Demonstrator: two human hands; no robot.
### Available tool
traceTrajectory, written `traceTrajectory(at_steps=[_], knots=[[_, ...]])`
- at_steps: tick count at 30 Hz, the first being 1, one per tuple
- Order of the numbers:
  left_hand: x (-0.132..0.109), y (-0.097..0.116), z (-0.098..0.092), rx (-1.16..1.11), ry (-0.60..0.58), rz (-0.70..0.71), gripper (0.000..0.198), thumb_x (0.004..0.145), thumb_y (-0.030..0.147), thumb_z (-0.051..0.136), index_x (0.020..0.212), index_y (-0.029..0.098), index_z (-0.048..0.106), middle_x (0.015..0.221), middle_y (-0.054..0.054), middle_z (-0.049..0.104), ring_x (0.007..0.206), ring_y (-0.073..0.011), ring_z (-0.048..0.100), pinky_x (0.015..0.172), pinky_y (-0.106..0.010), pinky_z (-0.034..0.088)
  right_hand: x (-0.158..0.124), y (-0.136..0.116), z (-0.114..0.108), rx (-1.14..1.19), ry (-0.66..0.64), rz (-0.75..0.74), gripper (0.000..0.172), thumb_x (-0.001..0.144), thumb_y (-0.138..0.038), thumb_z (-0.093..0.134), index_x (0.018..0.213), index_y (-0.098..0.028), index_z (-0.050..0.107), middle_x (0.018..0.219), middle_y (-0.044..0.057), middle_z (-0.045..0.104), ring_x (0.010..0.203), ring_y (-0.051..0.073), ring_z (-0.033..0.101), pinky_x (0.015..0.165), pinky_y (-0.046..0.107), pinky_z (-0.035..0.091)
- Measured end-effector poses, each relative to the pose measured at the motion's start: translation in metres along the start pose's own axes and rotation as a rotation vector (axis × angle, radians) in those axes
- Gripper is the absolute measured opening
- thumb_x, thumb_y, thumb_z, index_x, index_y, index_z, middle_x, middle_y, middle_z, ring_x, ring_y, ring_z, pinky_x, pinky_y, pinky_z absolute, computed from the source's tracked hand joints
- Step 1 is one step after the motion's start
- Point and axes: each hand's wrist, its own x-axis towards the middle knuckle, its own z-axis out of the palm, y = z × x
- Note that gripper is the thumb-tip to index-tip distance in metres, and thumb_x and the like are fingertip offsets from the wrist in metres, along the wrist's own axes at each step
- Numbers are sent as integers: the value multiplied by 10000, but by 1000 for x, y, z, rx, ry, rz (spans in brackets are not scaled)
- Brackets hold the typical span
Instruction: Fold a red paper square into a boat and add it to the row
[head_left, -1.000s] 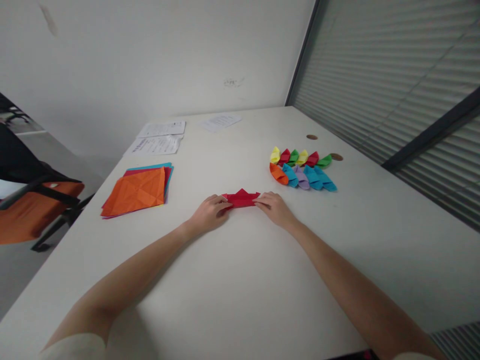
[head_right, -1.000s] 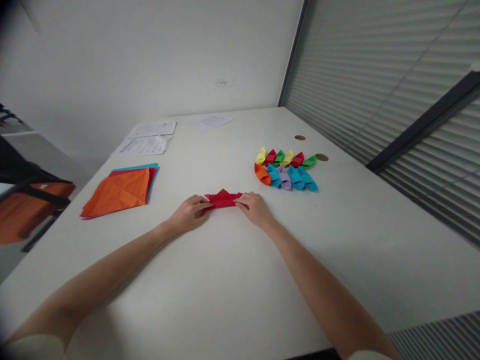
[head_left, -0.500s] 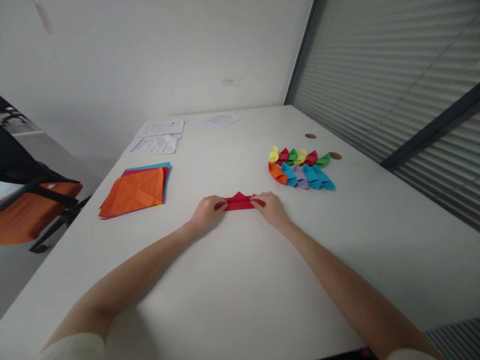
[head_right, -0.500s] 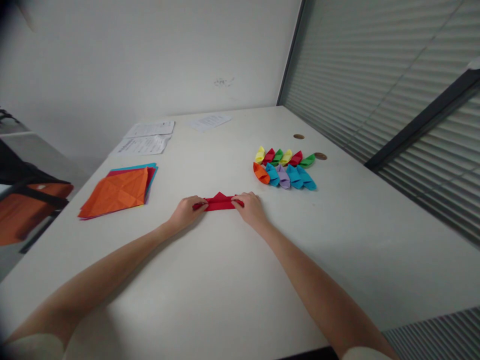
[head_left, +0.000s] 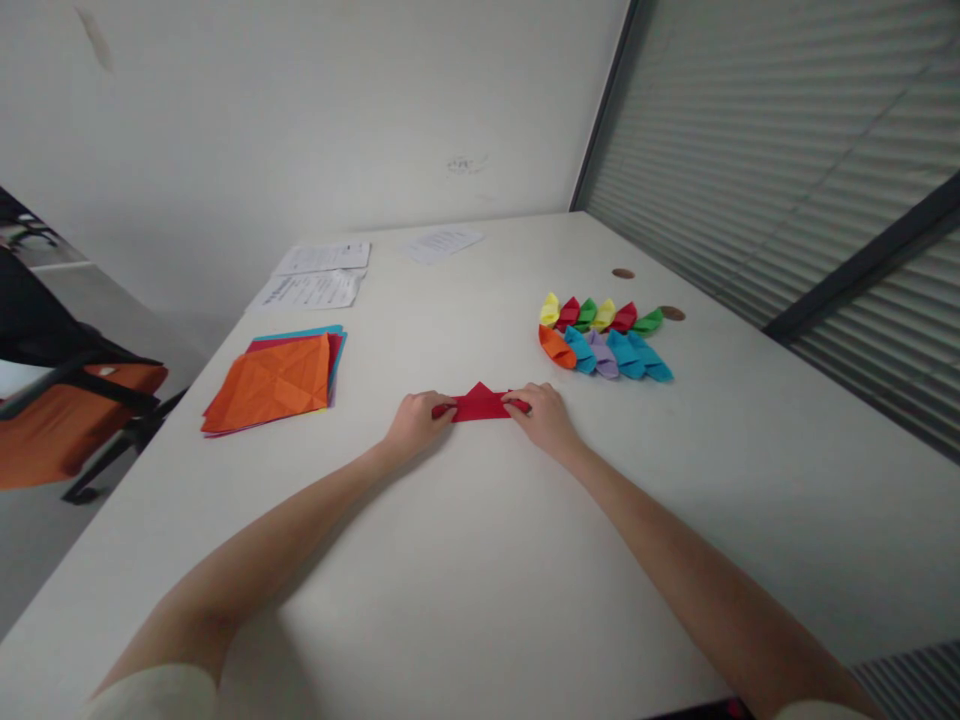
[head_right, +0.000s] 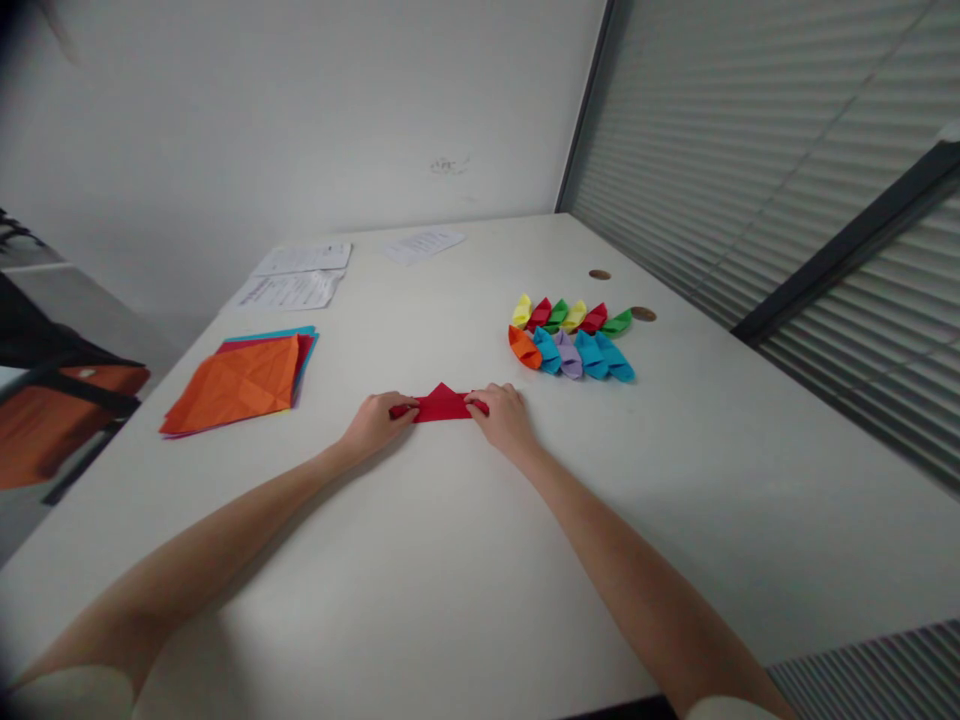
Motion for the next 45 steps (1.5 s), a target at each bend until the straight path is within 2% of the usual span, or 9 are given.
traceTrajectory(at_steps=[5, 15, 22, 25, 29, 34, 36, 40, 45], knots=[[0, 3, -2, 21, 16, 4, 229, 878, 226, 555, 983, 200, 757, 883, -65, 739, 774, -182, 663, 747, -308, 509, 1, 1, 0, 7, -17, 8, 157, 888, -239, 583, 967, -243, 718, 928, 63, 684, 836, 229, 528, 804, 372, 393], [-2, 5, -2, -10, 80, -43, 175, 850, 236, 584, 927, 209, 739, 918, -74, 752, 809, -216, 686, 759, -335, 524, 2, 1, 2, 13, -5, 29, 121, 866, -222, 598, 935, -253, 692, 953, 46, 705, 846, 233, 544, 783, 375, 381], [-4, 8, -1, -16, 108, -102, 278, 858, 253, 620, 1127, 229, 554, 745, -3, 705, 665, -180, 643, 669, -291, 482, 1, 1, 3, 19, 17, 64, 81, 852, -229, 621, 904, -249, 680, 946, 35, 717, 840, 232, 540, 791, 373, 372], [-4, 6, 0, 60, 144, -50, 202, 857, 244, 627, 1049, 208, 575, 823, -38, 673, 730, -191, 624, 704, -316, 483, 1, 0, 3, 38, 36, 70, 61, 839, -233, 635, 891, -247, 662, 922, 31, 721, 839, 237, 540, 788, 374, 366], [-9, 13, -3, 250, 198, 174, 88, 891, 245, 593, 934, 191, 647, 1012, -111, 627, 919, -241, 582, 815, -402, 475, 1, -2, 1, 56, 42, 97, 108, 828, -235, 644, 932, -252, 616, 879, 29, 712, 866, 254, 548, 780, 372, 362], [-25, 35, -2, 282, 57, 395, 199, 957, 282, 484, 1012, 189, 651, 1058, -110, 640, 1013, -252, 579, 892, -442, 471, 1, -5, -1, 62, 56, 131, 186, 817, -235, 647, 984, -261, 569, 864, 25, 699, 856, 247, 561, 761, 358, 363], [-29, 41, 1, 244, 13, 391, 242, 949, 352, 500, 1060, 184, 635, 1102, -122, 623, 1020, -253, 586, 893, -436, 486, 1, -4, -1, 59, 72, 117, 182, 815, -236, 647, 977, -262, 567, 855, 25, 695, 839, 238, 563, 752, 349, 363], [-31, 44, 3, 250, 13, 346, 368, 935, 448, 501, 1179, 187, 589, 1193, -141, 591, 1122, -286, 554, 951, -464, 461, 1, -3, 1, 32, 64, 121, 150, 818, -241, 646, 952, -259, 579, 861, 29, 695, 843, 241, 565, 753, 349, 359], [-28, 42, 1, 306, -35, 300, 482, 939, 504, 451, 1262, 158, 541, 1229, -159, 580, 1089, -306, 563, 936, -473, 446, 1, -2, 1, 6, 69, 138, 82, 846, -261, 623, 926, -252, 610, 891, 48, 716, 903, 272, 558, 777, 376, 351]])
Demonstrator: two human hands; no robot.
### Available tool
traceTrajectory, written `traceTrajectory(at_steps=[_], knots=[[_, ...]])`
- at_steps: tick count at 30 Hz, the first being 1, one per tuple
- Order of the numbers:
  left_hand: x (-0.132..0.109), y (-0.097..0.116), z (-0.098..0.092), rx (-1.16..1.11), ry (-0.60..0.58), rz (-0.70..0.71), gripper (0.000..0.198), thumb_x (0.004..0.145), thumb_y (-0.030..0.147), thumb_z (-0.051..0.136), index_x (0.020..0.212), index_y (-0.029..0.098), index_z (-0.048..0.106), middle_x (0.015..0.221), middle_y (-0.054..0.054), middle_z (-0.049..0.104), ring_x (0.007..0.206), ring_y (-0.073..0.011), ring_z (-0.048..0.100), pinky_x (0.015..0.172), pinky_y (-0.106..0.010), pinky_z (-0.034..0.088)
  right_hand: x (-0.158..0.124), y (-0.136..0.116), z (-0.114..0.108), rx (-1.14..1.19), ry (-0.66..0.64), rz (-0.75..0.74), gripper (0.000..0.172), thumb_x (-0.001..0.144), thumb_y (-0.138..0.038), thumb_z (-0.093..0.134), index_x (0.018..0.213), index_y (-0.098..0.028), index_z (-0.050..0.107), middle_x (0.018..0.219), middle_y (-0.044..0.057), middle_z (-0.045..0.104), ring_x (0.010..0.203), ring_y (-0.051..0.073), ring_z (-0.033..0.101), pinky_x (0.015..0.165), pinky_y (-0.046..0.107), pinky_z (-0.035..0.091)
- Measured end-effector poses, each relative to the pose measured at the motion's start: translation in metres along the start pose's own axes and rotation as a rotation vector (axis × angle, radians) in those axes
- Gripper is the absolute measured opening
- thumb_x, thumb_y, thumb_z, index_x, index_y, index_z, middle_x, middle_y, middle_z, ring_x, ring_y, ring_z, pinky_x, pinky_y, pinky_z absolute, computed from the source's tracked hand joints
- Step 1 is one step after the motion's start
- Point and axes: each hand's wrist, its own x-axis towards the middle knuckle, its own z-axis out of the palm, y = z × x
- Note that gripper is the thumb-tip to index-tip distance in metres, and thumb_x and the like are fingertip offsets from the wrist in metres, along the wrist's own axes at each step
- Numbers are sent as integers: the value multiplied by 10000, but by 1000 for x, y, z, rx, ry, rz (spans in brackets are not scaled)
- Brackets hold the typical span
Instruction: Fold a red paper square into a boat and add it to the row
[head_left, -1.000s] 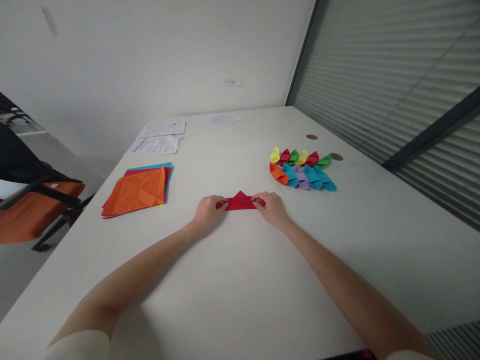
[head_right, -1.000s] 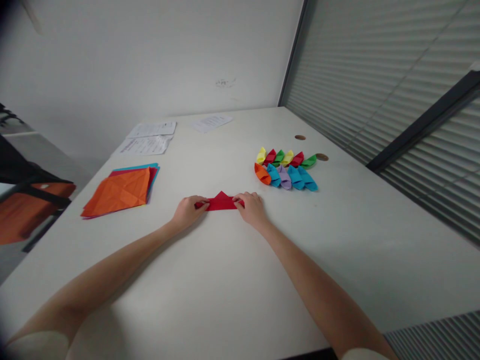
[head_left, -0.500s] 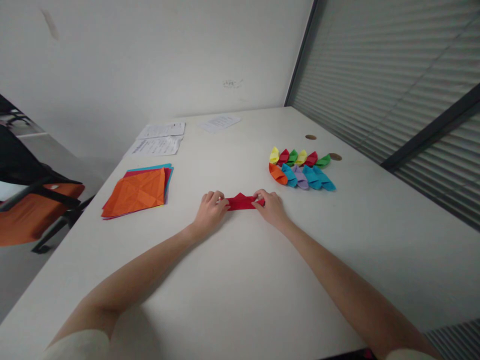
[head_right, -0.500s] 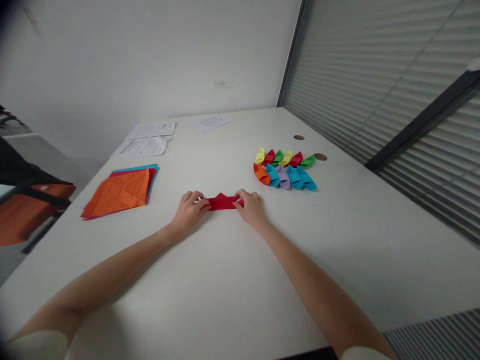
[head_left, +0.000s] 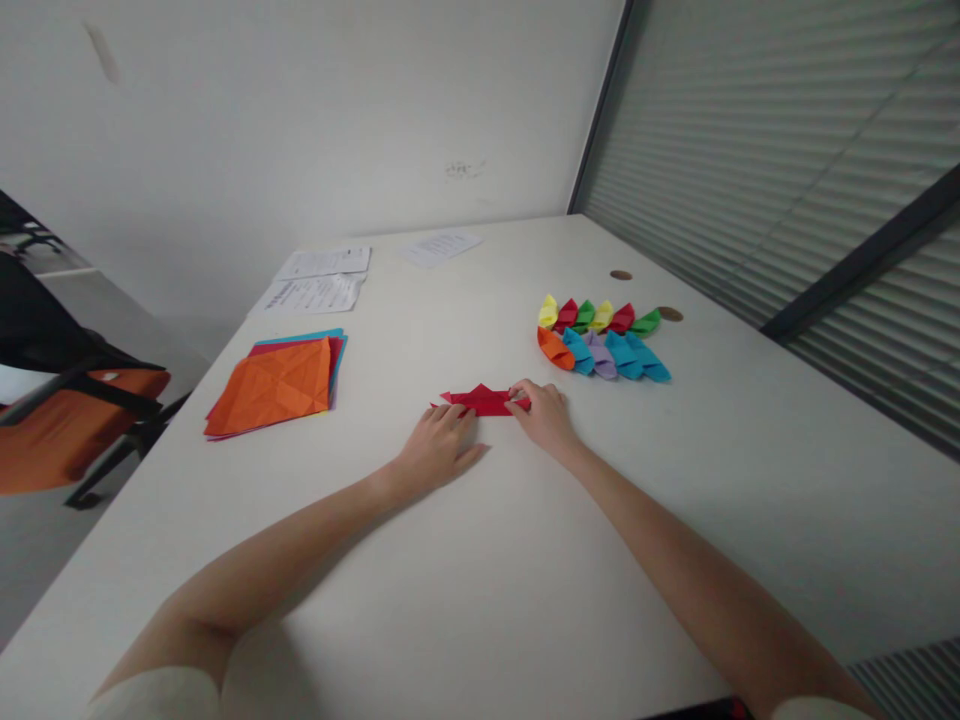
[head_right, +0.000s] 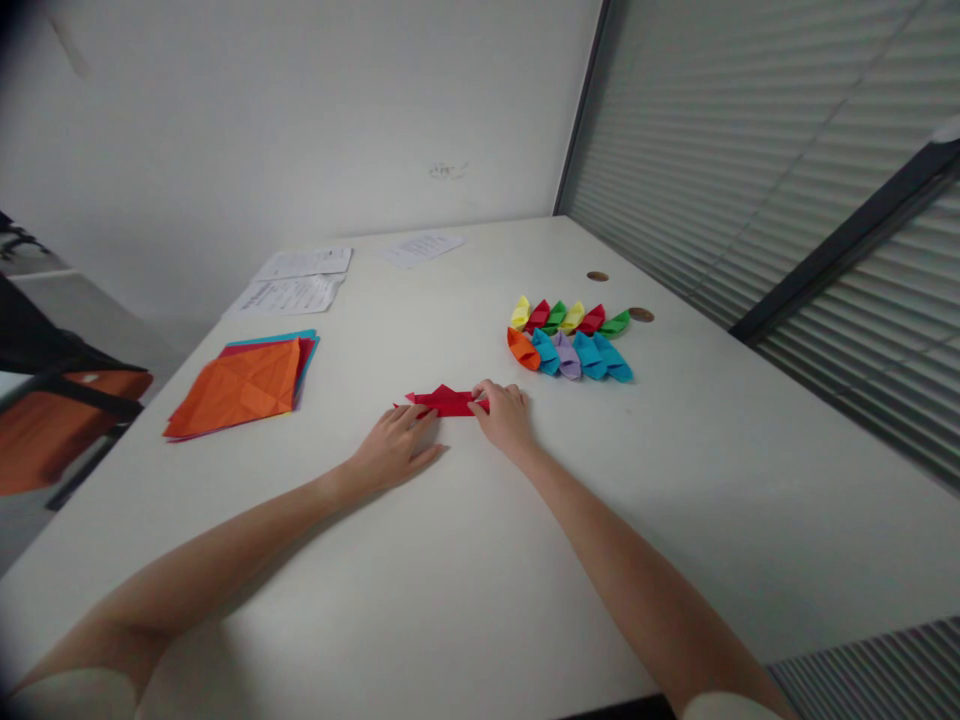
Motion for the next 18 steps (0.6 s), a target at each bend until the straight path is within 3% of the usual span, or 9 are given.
traceTrajectory(at_steps=[9, 15, 18], knots=[[1, 1, -3, 26, -34, -39, 502, 921, 534, 466, 1298, 210, 532, 1187, -144, 583, 1105, -310, 535, 927, -468, 425, 2, 0, -1, 48, 4, 23, 84, 856, -275, 597, 904, -253, 662, 791, 34, 706, 857, 246, 558, 772, 365, 347], [1, 2, -4, 30, -32, -10, 496, 919, 526, 473, 1294, 208, 534, 1337, -133, 545, 1202, -331, 486, 950, -485, 406, 1, 1, 1, -1, -1, 23, 77, 852, -276, 625, 921, -253, 654, 857, 38, 685, 869, 253, 534, 773, 371, 343], [1, 1, -3, 23, -26, -14, 507, 918, 529, 471, 1303, 204, 529, 1363, -128, 540, 1224, -336, 476, 962, -498, 398, -1, -3, -4, -80, 85, -59, 84, 869, -288, 611, 914, -245, 668, 936, 78, 645, 919, 270, 506, 793, 392, 344]])
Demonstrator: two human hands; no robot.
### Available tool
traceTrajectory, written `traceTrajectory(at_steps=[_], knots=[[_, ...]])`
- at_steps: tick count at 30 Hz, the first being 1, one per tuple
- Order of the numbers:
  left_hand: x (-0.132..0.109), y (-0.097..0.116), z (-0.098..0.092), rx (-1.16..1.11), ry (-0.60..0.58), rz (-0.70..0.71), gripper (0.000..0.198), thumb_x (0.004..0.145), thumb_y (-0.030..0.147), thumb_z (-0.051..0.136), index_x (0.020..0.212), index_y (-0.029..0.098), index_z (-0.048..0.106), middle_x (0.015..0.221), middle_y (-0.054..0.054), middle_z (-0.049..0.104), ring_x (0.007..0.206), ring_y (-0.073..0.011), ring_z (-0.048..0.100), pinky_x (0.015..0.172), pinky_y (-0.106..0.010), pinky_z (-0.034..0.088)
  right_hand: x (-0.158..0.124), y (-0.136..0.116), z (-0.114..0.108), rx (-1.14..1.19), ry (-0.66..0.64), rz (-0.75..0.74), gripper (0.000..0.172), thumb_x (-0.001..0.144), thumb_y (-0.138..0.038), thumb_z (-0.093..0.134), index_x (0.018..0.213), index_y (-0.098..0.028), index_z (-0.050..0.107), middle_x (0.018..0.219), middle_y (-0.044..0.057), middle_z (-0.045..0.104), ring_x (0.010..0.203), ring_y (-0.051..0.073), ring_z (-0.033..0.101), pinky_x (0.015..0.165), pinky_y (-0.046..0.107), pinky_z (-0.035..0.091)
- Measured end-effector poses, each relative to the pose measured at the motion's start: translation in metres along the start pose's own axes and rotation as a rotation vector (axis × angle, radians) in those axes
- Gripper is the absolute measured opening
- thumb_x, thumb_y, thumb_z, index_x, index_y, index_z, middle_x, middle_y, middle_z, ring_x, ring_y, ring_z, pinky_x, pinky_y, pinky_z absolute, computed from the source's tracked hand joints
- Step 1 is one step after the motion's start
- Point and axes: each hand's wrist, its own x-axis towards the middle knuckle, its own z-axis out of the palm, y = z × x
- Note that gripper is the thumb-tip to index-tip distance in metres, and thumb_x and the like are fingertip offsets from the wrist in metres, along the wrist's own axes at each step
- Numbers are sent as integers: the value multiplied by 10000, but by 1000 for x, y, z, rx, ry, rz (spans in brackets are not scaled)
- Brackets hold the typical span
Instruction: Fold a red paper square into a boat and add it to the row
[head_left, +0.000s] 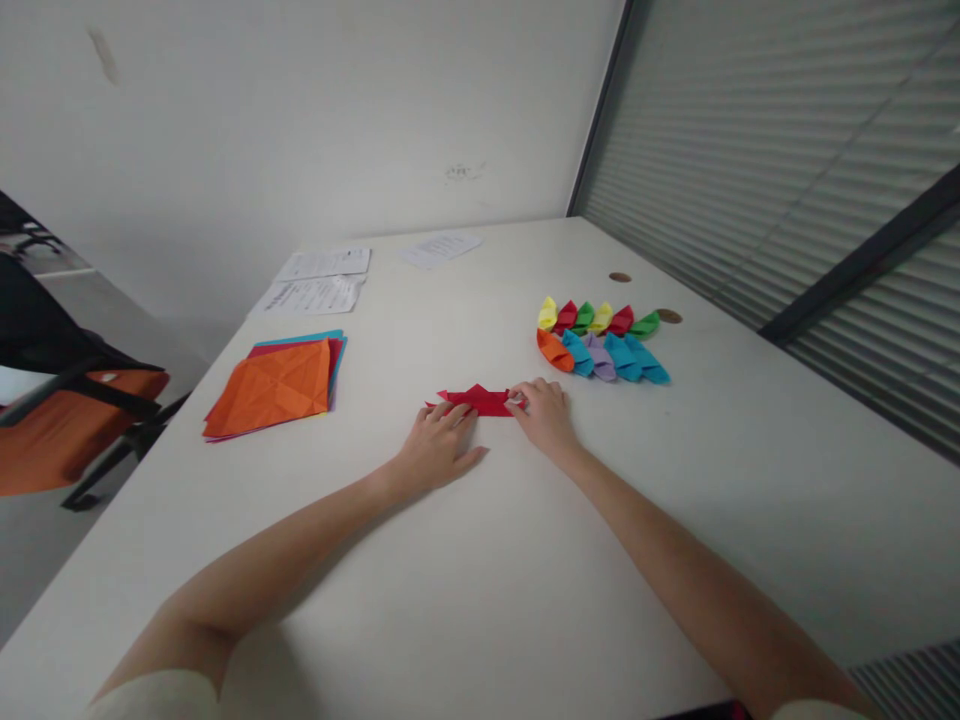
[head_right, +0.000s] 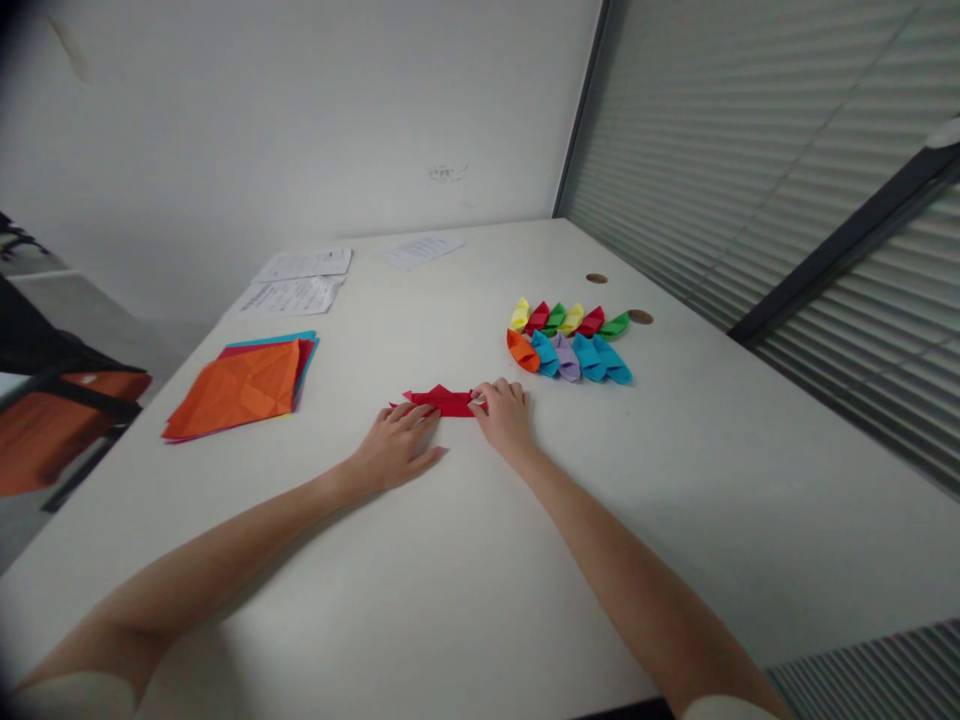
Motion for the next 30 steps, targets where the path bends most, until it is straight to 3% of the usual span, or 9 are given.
traceTrajectory(at_steps=[4, 9, 17, 24, 30], knots=[[0, -1, 2, 12, 41, -62, 497, 904, 516, 502, 1301, 219, 535, 1349, -126, 555, 1233, -342, 474, 981, -499, 387, -4, -11, -14, -65, 103, -181, 202, 941, -292, 502, 934, -224, 693, 1043, 106, 621, 1021, 282, 472, 865, 423, 327], [0, -2, 4, 29, 39, -83, 504, 897, 499, 508, 1306, 206, 530, 1362, -133, 544, 1224, -352, 476, 978, -512, 392, -8, -19, -14, -35, -106, -444, 285, 970, -350, 464, 1077, -207, 687, 1075, 100, 637, 1032, 246, 518, 881, 397, 352], [-2, 0, 3, 6, 29, -149, 578, 886, 511, 505, 1371, 204, 439, 1422, -135, 443, 1259, -349, 411, 995, -508, 412, -8, -16, -7, -109, -209, -412, 370, 963, -444, 474, 1144, -188, 671, 1081, 107, 647, 1036, 248, 536, 869, 392, 351], [-1, -2, 2, 6, 10, -101, 490, 887, 500, 498, 1249, 173, 538, 1218, -151, 544, 1110, -333, 478, 933, -513, 458, -10, -21, -14, -175, -217, -413, 526, 929, -598, 424, 1276, -252, 612, 1150, 129, 611, 1033, 269, 517, 852, 398, 322], [0, -4, 1, 6, 29, -75, 461, 871, 480, 531, 1192, 152, 573, 1145, -159, 573, 1063, -320, 507, 892, -487, 483, -10, -23, -15, -181, -244, -376, 508, 955, -582, 366, 1265, -278, 628, 1144, 127, 597, 1039, 262, 504, 847, 390, 314]])
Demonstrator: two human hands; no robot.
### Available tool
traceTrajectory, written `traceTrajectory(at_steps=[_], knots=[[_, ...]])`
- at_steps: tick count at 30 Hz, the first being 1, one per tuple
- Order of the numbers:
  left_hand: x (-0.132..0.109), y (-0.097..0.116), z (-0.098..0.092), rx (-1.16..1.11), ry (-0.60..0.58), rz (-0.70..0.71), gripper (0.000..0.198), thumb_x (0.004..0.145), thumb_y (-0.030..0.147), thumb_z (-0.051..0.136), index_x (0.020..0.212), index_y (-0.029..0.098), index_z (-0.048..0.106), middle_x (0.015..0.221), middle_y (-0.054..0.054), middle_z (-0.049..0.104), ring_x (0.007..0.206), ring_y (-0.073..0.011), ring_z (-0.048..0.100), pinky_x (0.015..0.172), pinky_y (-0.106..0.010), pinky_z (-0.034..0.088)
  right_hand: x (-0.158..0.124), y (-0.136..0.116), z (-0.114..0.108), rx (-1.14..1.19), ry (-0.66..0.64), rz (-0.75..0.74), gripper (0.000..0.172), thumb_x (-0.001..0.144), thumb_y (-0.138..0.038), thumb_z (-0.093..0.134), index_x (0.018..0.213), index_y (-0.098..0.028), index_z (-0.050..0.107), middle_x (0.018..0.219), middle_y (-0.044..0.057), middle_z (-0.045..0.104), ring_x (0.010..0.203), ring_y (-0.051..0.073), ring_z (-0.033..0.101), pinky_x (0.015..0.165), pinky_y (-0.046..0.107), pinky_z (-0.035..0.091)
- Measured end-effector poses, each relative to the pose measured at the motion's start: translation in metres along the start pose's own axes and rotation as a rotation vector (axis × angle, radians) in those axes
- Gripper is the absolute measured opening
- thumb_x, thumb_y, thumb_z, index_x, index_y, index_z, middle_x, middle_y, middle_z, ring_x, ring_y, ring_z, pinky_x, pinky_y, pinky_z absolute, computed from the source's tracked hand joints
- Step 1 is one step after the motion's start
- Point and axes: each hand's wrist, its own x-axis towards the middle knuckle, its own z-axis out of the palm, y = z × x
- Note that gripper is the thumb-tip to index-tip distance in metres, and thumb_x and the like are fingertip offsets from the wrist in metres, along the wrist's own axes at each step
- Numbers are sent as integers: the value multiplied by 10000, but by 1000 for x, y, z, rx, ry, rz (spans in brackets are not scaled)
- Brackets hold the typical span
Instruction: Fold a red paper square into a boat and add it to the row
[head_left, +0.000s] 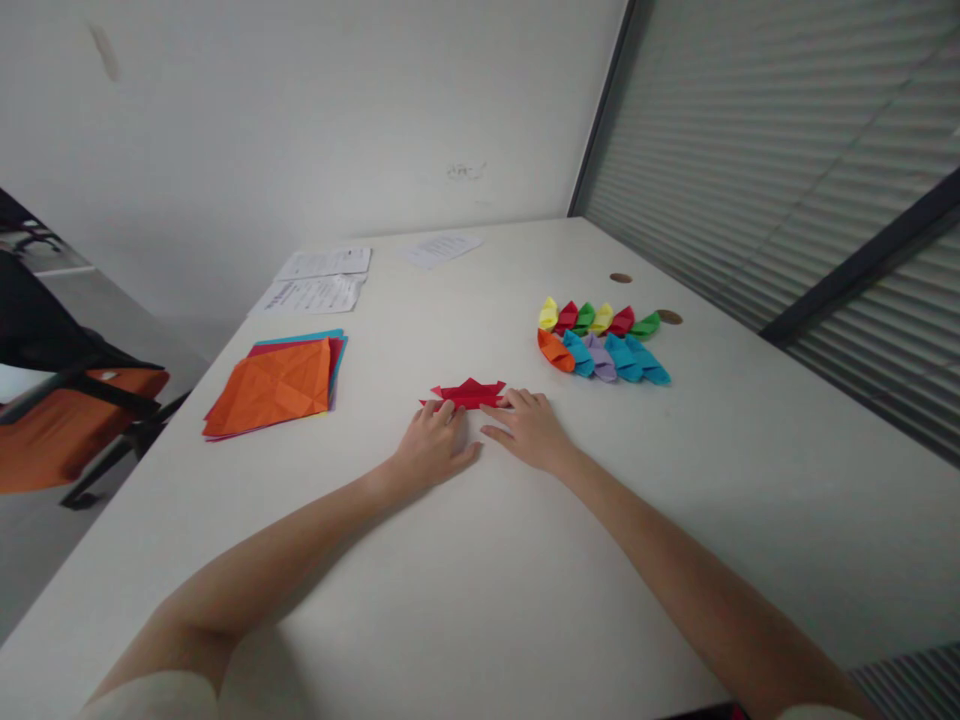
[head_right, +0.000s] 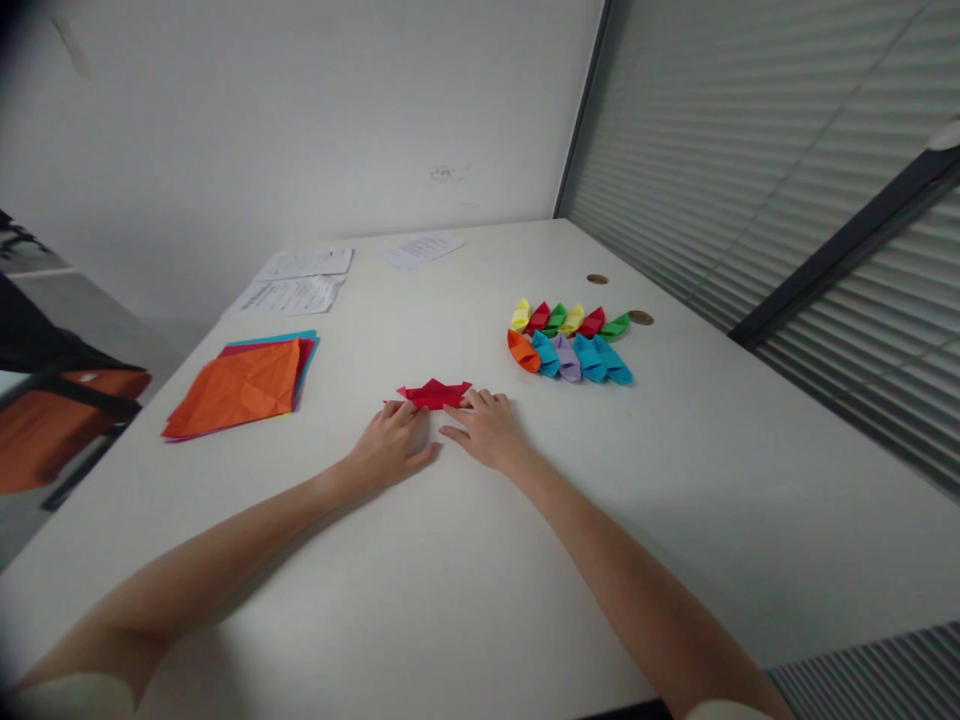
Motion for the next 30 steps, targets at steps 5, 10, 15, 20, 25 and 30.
traceTrajectory(at_steps=[5, 10, 15, 20, 25, 30], knots=[[-1, -1, 2, -3, 31, 37, 474, 895, 487, 499, 1267, 196, 536, 1165, -141, 576, 1068, -311, 511, 896, -489, 482, 1, -5, -2, -42, -15, -9, 578, 903, -665, 382, 1318, -317, 584, 1149, 141, 591, 1039, 289, 493, 846, 408, 309], [-1, 0, 2, -6, 22, 26, 480, 890, 457, 495, 1251, 144, 535, 1190, -162, 562, 1097, -321, 508, 902, -485, 491, 2, -6, -4, -58, -31, 10, 588, 903, -679, 347, 1303, -327, 595, 1189, 147, 574, 1062, 292, 492, 850, 407, 312], [0, 0, 1, -23, 13, 41, 467, 870, 445, 518, 1220, 136, 537, 1172, -166, 570, 1129, -325, 511, 929, -489, 486, 1, -8, -6, -78, -58, 17, 601, 932, -653, 283, 1337, -310, 566, 1180, 151, 576, 1089, 294, 477, 865, 407, 312], [-1, 1, 0, -10, 18, 40, 450, 895, 450, 480, 1225, 150, 533, 1174, -158, 572, 1117, -315, 516, 939, -489, 481, -1, -13, -7, -113, -72, 22, 601, 899, -692, 317, 1374, -382, 515, 1220, 154, 555, 1091, 317, 464, 871, 428, 306], [-1, 1, 1, -12, 12, 28, 450, 884, 449, 491, 1199, 134, 550, 1171, -168, 574, 1120, -325, 510, 921, -487, 492, 0, -12, -10, -38, -57, 51, 573, 931, -659, 286, 1305, -347, 589, 1191, 127, 570, 1096, 282, 481, 882, 408, 313], [-2, 0, 1, -35, 14, 33, 487, 872, 445, 512, 1245, 134, 529, 1190, -168, 572, 1137, -324, 505, 942, -487, 483, 0, -10, -9, 22, -36, 68, 528, 967, -593, 295, 1244, -306, 641, 1159, 116, 584, 1099, 257, 490, 883, 386, 323]])
